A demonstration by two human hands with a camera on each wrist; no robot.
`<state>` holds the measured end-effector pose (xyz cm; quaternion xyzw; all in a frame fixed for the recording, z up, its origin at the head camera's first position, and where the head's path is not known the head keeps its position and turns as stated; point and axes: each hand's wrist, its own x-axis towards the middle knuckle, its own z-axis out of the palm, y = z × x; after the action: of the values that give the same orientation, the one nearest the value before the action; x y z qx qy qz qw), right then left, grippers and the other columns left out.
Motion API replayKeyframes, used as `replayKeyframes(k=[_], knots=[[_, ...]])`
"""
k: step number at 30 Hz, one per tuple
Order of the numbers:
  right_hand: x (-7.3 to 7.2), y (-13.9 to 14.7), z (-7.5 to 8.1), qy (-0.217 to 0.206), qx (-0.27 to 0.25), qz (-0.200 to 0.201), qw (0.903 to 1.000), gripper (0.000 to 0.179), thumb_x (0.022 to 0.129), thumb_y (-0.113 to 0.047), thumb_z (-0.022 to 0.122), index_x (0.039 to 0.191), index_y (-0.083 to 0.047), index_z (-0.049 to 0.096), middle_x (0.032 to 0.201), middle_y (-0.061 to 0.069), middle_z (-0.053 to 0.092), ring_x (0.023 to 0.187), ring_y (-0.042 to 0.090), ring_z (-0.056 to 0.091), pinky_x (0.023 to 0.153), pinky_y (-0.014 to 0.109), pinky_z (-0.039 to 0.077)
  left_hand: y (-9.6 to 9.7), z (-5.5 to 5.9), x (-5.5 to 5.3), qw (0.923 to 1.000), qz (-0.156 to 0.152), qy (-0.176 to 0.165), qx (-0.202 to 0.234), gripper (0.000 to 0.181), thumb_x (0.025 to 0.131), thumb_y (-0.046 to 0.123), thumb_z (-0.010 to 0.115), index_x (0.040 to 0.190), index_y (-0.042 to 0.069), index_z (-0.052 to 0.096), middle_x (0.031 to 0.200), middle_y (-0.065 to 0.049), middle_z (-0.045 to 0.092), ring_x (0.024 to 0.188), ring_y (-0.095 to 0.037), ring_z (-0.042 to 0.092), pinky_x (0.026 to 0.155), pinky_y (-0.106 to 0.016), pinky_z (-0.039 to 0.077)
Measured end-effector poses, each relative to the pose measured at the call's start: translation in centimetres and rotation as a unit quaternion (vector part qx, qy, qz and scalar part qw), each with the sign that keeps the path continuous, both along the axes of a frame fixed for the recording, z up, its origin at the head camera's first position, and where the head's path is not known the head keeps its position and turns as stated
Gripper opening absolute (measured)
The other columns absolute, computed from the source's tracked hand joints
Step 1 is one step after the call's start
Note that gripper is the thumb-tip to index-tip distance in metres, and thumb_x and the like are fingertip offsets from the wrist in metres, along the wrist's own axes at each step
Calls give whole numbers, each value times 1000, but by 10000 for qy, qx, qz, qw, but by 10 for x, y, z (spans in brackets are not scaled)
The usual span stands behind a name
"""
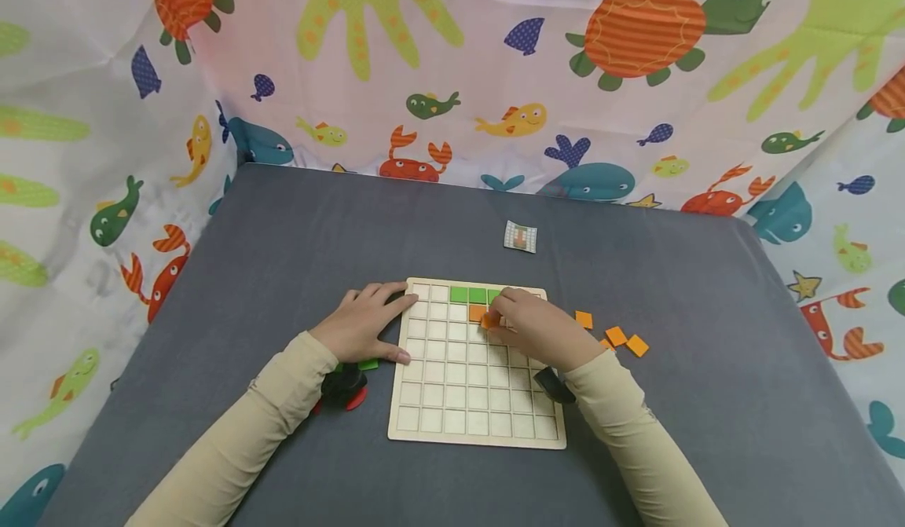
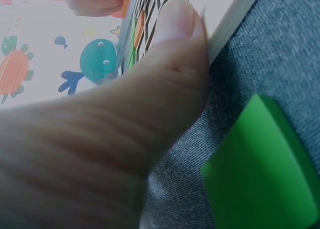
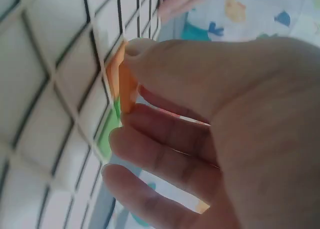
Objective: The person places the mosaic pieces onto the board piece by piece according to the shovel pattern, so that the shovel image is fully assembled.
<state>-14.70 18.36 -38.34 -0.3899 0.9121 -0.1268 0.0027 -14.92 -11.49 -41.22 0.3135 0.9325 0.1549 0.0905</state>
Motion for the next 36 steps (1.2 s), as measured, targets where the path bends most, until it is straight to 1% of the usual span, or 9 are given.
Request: replayKeyframes(k=[6,11,16,22,27,30,32,34,36], knots=[[2,-13,-8,-126,173,121,9997,14,84,-16,75,94,-10,68,90,-1,61,83,11,59,73,24,51,0,-2,-1,10000,12,-25,0,92,74,59,72,147,15,39,151,-14,34,133,-34,36,97,-56,34],[2,-14,-10,-76,233,93,9997,16,83,-16,76,94,-8,68,91,1,62,84,13,60,75,25,51,0,-1,-1,10000,36,9,12,92,73,59,73,147,15,40,150,-13,35,133,-34,37,97,-56,34],[3,-14,-11,5,148,137,9998,16,82,-13,77,94,-7,69,92,2,62,85,13,60,75,25,52,0,-1,-1,10000,35,-1,-18,93,73,60,72,147,16,39,151,-13,34,133,-34,36,97,-56,34],[5,-16,-15,223,35,179,9996,17,79,-11,79,92,-8,69,91,1,62,83,11,60,72,23,52,0,-2,-1,10000,58,-35,-44,93,73,61,72,147,16,39,151,-13,34,133,-34,36,98,-56,33],[4,-14,-17,202,63,192,9996,17,79,-13,79,93,-8,69,92,1,62,84,12,60,73,23,52,2,-2,-1,9999,57,-80,-37,93,73,60,73,148,16,39,151,-13,34,133,-34,36,97,-56,33],[1,-7,-12,145,-45,250,9996,17,82,-13,77,96,-8,69,94,2,62,86,12,61,75,24,52,2,-2,-1,9999,57,-101,-29,93,73,60,73,148,16,39,151,-13,34,134,-34,35,98,-56,33],[-3,4,-5,119,-144,170,9997,18,83,-12,75,98,-6,69,95,3,62,86,14,62,74,25,52,1,-2,-1,9999,68,-106,-18,93,73,59,73,148,16,39,151,-13,33,134,-34,35,98,-56,32],[-7,17,5,132,-181,-85,9997,19,84,-10,74,101,-4,68,97,5,63,87,17,63,75,28,53,1,-2,-1,9999,76,-106,-5,93,73,59,74,148,16,39,151,-13,33,134,-34,35,98,-56,32],[-10,33,16,98,-125,-477,9987,22,84,-9,74,103,-1,68,98,8,63,87,21,63,75,32,53,1,-1,-1,9999,76,-94,7,93,73,59,74,148,16,39,151,-13,33,134,-34,35,98,-56,32]])
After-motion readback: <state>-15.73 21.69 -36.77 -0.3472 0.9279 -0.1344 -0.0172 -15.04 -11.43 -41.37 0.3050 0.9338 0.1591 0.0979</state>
